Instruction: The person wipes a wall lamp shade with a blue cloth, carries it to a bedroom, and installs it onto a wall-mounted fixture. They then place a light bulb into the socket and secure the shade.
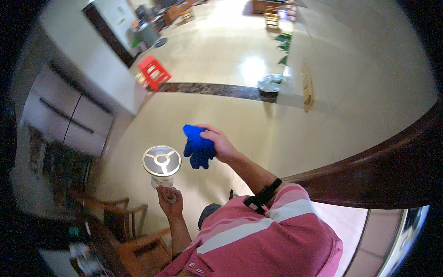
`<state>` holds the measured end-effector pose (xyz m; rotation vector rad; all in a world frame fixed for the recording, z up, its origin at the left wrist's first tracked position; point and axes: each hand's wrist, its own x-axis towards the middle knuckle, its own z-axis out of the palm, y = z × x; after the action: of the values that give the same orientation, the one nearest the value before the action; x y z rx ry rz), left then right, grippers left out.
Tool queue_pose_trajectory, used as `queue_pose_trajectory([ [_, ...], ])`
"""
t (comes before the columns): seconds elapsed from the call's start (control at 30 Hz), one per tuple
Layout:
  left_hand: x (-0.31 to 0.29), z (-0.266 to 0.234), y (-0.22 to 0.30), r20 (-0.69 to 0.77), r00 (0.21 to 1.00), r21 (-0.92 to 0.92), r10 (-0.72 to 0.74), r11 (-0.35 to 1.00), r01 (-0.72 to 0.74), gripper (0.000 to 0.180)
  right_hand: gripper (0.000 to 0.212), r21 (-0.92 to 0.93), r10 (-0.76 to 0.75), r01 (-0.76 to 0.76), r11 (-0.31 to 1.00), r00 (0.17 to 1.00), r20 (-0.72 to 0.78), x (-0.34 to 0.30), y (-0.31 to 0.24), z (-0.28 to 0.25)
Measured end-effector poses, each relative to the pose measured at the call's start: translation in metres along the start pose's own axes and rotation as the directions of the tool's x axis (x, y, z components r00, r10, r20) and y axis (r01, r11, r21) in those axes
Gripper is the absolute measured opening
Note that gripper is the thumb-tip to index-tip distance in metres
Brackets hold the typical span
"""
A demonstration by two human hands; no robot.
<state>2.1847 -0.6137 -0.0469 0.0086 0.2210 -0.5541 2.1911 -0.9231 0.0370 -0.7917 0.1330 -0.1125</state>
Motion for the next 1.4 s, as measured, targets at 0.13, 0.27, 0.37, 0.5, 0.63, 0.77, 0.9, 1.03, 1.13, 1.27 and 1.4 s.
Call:
queue_pose_trajectory([
  [0.13,0.101,0.018,0.004,-0.087,0.978,0.075,-0.191,0.977,0.198,0.034,0.052,-0.288,-0.453,0.372,0.882,0.836,-0.309,0.012,-0.060,-0.062],
  [0.27,0.204,0.032,0.014,-0.034,0.927,0.131,-0.374,0.918,0.375,0.032,0.049,-0.447,-0.638,0.455,0.770,0.573,-0.515,-0.009,-0.112,-0.121],
  [0.37,0.279,0.033,0.007,-0.051,0.870,0.068,-0.490,0.868,0.492,0.030,0.045,-0.596,-0.712,0.391,0.701,0.338,-0.615,-0.027,-0.136,-0.161],
  [0.5,0.374,0.052,0.000,-0.101,0.806,0.081,-0.583,0.803,0.591,0.032,0.045,-0.700,-0.764,0.382,0.604,0.026,-0.645,-0.041,-0.149,-0.182],
  [0.63,0.445,0.066,-0.023,-0.085,0.757,0.157,-0.647,0.742,0.652,0.032,0.045,-0.673,-0.676,0.355,0.649,-0.137,-0.724,-0.044,-0.158,-0.187],
  [0.77,0.528,0.078,-0.048,-0.123,0.679,0.123,-0.724,0.667,0.734,0.027,0.050,-0.681,-0.613,0.289,0.673,-0.296,-0.732,-0.036,-0.163,-0.195],
  [0.9,0.603,0.075,-0.092,-0.176,0.577,0.090,-0.797,0.571,0.816,0.020,0.055,-0.746,-0.653,0.112,0.656,-0.413,-0.635,-0.024,-0.157,-0.197],
  [1.03,0.683,0.082,-0.150,-0.270,0.506,0.159,-0.820,0.480,0.863,0.021,0.057,-0.742,-0.618,0.111,0.662,-0.480,-0.623,0.009,-0.165,-0.194],
  [1.13,0.745,0.107,-0.188,-0.364,0.458,0.240,-0.811,0.394,0.887,0.021,0.058,-0.665,-0.631,-0.019,0.746,-0.340,-0.698,0.082,-0.184,-0.217],
  [1.27,0.815,0.148,-0.239,-0.346,0.461,0.396,-0.817,0.318,0.861,0.022,0.056,-0.541,-0.591,0.339,0.770,0.058,-0.804,0.220,-0.226,-0.278],
  [1.4,0.873,0.184,-0.261,-0.302,0.514,0.395,-0.803,0.385,0.834,0.022,0.053,-0.327,-0.479,0.423,0.845,0.329,-0.814,0.374,-0.284,-0.326],
])
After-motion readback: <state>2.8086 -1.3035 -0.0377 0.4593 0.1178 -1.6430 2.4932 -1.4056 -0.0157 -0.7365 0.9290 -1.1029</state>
